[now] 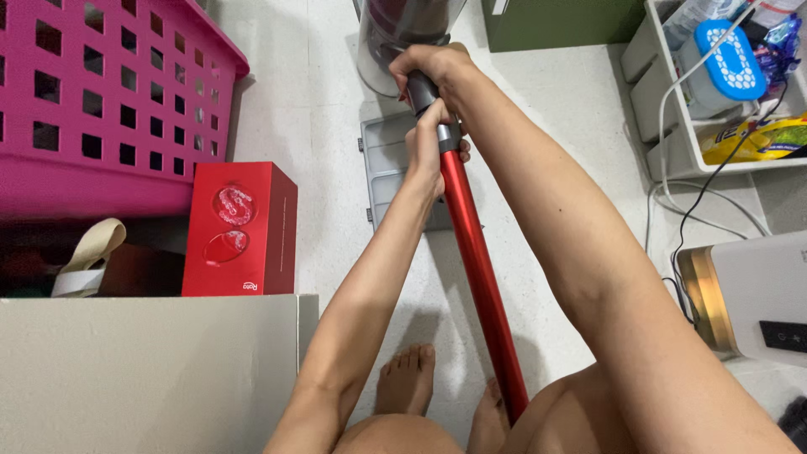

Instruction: The person detaches the dustbin from a cordless vacuum cleaner and removes the filter. They then use the handheld vacuum unit to clean the filter and the floor area around a bed before reattaching the filter to the dustbin.

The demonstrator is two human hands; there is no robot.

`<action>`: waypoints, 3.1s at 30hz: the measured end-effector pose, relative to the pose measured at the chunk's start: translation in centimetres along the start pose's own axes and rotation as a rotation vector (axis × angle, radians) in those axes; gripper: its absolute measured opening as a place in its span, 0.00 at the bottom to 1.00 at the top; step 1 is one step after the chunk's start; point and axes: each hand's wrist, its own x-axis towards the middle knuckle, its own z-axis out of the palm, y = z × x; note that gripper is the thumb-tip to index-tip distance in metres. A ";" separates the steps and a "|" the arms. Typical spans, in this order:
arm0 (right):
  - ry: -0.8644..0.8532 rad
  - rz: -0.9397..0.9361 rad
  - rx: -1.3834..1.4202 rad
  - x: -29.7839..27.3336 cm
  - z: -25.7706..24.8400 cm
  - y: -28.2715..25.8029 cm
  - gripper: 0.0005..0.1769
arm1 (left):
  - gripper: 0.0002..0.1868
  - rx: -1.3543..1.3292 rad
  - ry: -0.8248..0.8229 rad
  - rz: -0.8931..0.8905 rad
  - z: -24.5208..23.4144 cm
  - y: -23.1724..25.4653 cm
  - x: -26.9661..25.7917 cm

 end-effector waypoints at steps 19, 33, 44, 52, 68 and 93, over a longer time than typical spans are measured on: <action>-0.369 0.193 0.086 2.6 -5.7 2.3 0.04 | 0.16 0.093 -0.052 0.133 2.9 -2.3 -1.9; -0.001 -0.034 -0.118 -0.9 -5.4 2.2 0.10 | 0.21 0.009 -0.169 0.091 1.2 -5.4 -0.6; 0.123 -0.006 -0.144 -0.4 -4.0 3.3 0.08 | 0.20 0.193 0.006 0.164 0.5 -7.5 0.1; 0.185 0.095 -0.216 0.4 -2.3 2.7 0.11 | 0.17 0.100 0.008 0.132 -0.7 -6.0 -0.6; 0.209 0.152 -0.310 0.7 -3.7 4.1 0.13 | 0.09 -0.035 -0.112 -0.082 -2.2 -7.1 4.2; 0.126 0.023 -0.095 1.2 -0.8 0.5 0.06 | 0.18 0.038 0.121 0.011 0.7 -1.7 2.0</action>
